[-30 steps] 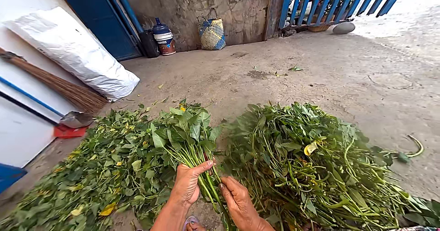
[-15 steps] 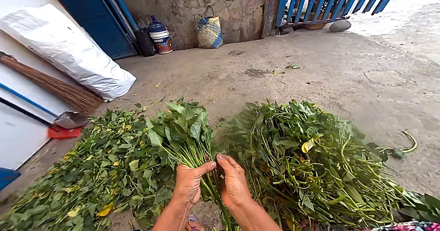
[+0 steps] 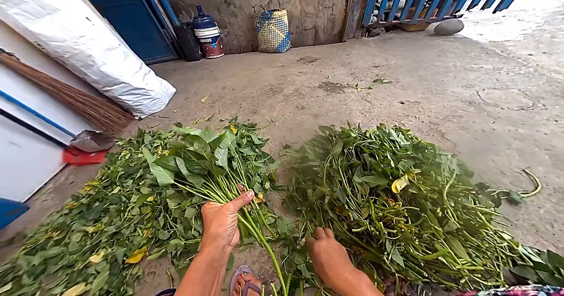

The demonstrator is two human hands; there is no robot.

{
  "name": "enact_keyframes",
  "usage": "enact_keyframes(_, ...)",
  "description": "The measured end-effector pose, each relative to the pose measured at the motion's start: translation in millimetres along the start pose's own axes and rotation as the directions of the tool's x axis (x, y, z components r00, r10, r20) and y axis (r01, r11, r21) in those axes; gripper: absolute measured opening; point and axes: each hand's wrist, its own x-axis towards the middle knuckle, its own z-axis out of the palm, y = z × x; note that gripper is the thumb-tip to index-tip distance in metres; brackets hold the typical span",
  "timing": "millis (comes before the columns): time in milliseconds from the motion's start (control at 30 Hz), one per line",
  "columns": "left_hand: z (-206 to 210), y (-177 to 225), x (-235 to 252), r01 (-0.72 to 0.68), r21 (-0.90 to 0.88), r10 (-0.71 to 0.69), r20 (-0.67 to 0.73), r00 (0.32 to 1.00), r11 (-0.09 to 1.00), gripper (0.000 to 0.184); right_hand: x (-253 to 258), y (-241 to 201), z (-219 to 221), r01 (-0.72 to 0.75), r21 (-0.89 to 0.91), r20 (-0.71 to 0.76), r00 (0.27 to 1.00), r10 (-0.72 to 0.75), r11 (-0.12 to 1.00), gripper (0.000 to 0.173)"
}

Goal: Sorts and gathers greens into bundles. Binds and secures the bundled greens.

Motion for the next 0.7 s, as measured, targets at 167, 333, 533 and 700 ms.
enact_keyframes(167, 14.2, -15.1, -14.1, 0.059, 0.001, -0.059, 0.121, 0.991, 0.998, 0.032, 2.4, -48.6, -46.2, 0.409, 0.335, -0.494, 0.844, -0.211, 0.849, 0.046)
enact_keyframes(333, 13.0, -2.9, -9.9, 0.009, -0.010, -0.008, 0.051, 0.999, 1.000, 0.029, 16.1, -68.3, -6.2, 0.505, 0.235, -0.696, 0.684, -0.219, 0.830, 0.037)
enact_keyframes(533, -21.7, 27.0, 19.4, -0.245, -0.022, 0.230, -0.273, 0.934, 0.969, 0.042, 9.5, 15.5, 78.5, 0.159, 0.043, -0.218, 0.965, -0.146, 0.986, 0.033)
enact_keyframes(700, -23.3, 24.8, 19.3, -0.162, -0.107, 0.116, -0.348, 0.930, 0.981, 0.049, 47.4, 48.3, 76.2, -0.258, 0.159, -0.053, 0.962, 0.269, 0.953, 0.043)
